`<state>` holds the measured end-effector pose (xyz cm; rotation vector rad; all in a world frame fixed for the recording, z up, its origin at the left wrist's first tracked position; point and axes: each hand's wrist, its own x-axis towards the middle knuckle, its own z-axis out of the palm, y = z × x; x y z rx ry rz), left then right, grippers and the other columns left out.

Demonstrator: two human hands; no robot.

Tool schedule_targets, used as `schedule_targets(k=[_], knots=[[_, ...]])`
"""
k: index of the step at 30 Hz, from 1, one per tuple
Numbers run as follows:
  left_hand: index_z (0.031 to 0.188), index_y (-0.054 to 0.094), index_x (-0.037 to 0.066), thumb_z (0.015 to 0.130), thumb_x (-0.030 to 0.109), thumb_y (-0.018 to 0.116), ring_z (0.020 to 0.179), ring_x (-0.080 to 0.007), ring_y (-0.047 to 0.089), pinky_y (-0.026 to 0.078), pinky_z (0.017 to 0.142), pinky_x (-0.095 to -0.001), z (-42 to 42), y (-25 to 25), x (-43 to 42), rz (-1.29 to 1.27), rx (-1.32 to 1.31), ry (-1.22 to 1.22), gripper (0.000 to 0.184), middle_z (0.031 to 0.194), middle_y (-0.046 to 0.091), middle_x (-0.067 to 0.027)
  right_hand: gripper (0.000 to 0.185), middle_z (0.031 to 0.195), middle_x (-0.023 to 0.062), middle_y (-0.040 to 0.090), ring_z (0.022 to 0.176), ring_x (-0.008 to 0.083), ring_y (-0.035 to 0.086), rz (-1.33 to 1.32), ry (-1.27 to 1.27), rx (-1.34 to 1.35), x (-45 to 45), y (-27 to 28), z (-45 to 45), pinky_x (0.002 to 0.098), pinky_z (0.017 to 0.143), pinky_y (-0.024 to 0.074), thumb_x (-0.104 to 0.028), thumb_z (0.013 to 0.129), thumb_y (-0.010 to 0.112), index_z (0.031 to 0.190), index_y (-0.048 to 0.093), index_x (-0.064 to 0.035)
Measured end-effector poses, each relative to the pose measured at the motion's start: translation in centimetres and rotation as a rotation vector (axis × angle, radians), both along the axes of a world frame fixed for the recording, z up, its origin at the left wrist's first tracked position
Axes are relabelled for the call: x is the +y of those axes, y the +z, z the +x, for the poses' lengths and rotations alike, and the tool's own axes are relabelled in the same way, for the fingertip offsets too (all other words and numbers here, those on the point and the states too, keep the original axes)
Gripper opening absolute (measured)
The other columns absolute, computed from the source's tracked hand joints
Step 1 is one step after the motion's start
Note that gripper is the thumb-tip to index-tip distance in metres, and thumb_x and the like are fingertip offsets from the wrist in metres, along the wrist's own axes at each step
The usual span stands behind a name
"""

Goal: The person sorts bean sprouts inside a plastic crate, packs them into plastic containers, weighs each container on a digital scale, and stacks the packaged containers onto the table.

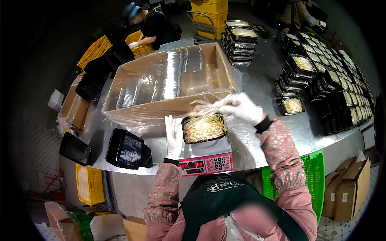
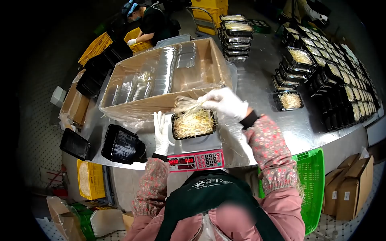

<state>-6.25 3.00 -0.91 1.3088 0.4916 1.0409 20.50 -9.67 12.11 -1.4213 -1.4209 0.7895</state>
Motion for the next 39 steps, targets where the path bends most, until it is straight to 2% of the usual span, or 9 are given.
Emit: schedule_targets(k=[2, 7, 16, 23, 25, 27, 32, 37, 39], knots=[[0.156, 0.010, 0.002, 0.101, 0.005, 0.047, 0.145, -0.0264, 0.029, 0.022, 0.120, -0.0383, 0.7, 0.4, -0.8, -0.009, 0.016, 0.094, 0.067, 0.161, 0.018, -0.0175, 0.025, 0.100, 0.0138, 0.073, 0.090, 0.0257, 0.069, -0.025, 0.065, -0.261, 2.0, -4.5, -1.4, 0.0349, 0.083, 0.0538, -0.021, 0.090, 0.069, 0.107, 0.072, -0.0019], [0.144, 0.045, 0.003, 0.096, 0.022, 0.054, 0.128, -0.0375, 0.048, 0.032, 0.111, -0.0501, 2.9, -0.6, -1.5, 1.121, 0.973, 0.202, 0.053, 0.142, 0.051, -0.0187, 0.030, 0.101, 0.0172, 0.069, 0.096, 0.0346, 0.066, -0.114, 0.007, -0.640, 2.7, -9.2, -2.8, 0.0421, 0.088, 0.0518, -0.029, 0.090, 0.065, 0.108, 0.072, -0.0062], [0.141, 0.048, 0.002, 0.098, 0.029, 0.051, 0.132, -0.0369, 0.044, 0.030, 0.113, -0.0511, 3.4, -0.8, -1.6, 1.193, 1.149, 0.104, 0.051, 0.142, 0.051, -0.0175, 0.020, 0.085, 0.0200, 0.071, 0.076, 0.0285, 0.070, -0.127, -0.253, -0.340, -3.4, -6.1, 4.5, 0.0345, 0.071, 0.0546, -0.016, 0.084, 0.069, 0.096, 0.073, -0.0007], [0.148, 0.036, -0.001, 0.096, 0.010, 0.056, 0.143, -0.0319, 0.033, 0.027, 0.118, -0.0433, -1.5, 1.2, -0.4, 0.695, 0.745, 0.125, 0.056, 0.152, 0.040, -0.0185, 0.018, 0.085, 0.0021, 0.071, 0.075, 0.0058, 0.061, -0.127, -0.573, 0.159, -7.9, -11.9, 7.0, 0.0217, 0.068, 0.0507, -0.005, 0.089, 0.071, 0.105, 0.071, 0.0023], [0.149, 0.032, -0.003, 0.098, 0.004, 0.052, 0.144, -0.0254, 0.032, 0.027, 0.118, -0.0373, -3.8, 0.6, -0.2, 0.238, 0.615, 0.107, 0.055, 0.155, 0.035, -0.0174, 0.022, 0.088, 0.0049, 0.073, 0.077, 0.0140, 0.068, -0.135, -0.513, 0.039, -8.6, -15.2, 8.0, 0.0272, 0.070, 0.0543, -0.015, 0.089, 0.072, 0.107, 0.073, -0.0040], [0.150, 0.030, -0.003, 0.100, 0.007, 0.051, 0.144, -0.0243, 0.033, 0.026, 0.118, -0.0365, -5.6, -3.3, 0.1, -0.043, 0.308, 0.124, 0.055, 0.156, 0.032, -0.0171, 0.032, 0.097, 0.0136, 0.072, 0.087, 0.0281, 0.070, -0.583, -0.153, -1.022, -9.1, -14.2, 8.2, 0.0376, 0.077, 0.0565, -0.022, 0.086, 0.070, 0.117, 0.070, -0.0125], [0.148, 0.033, -0.004, 0.099, 0.012, 0.049, 0.141, -0.0319, 0.037, 0.028, 0.117, -0.0405, -0.6, -2.4, -0.1, 0.191, 0.532, 0.136, 0.054, 0.149, 0.041, -0.0247, 0.043, 0.130, 0.0185, 0.060, 0.120, 0.0354, 0.057, 0.284, -0.285, -0.783, -1.0, -8.3, -0.2, 0.0434, 0.100, 0.0461, -0.022, 0.091, 0.060, 0.130, 0.056, -0.0065], [0.136, 0.049, -0.001, 0.091, 0.015, 0.055, 0.127, -0.0357, 0.050, 0.036, 0.110, -0.0442, 4.1, -2.2, -1.5, 1.076, 0.970, 0.154, 0.049, 0.136, 0.054, -0.0211, 0.050, 0.137, 0.0222, 0.052, 0.127, 0.0368, 0.049, 0.034, -0.056, -0.959, 2.8, -13.2, -7.9, 0.0501, 0.106, 0.0376, -0.027, 0.095, 0.050, 0.136, 0.047, 0.0014], [0.131, 0.052, -0.002, 0.091, 0.017, 0.054, 0.127, -0.0354, 0.050, 0.037, 0.110, -0.0428, 4.6, -3.2, -1.3, 1.036, 0.938, 0.136, 0.044, 0.135, 0.055, -0.0198, 0.046, 0.130, 0.0202, 0.055, 0.119, 0.0361, 0.053, 0.128, -0.131, -0.913, 2.0, -13.9, -8.3, 0.0476, 0.100, 0.0415, -0.025, 0.094, 0.050, 0.131, 0.050, 0.0016]])
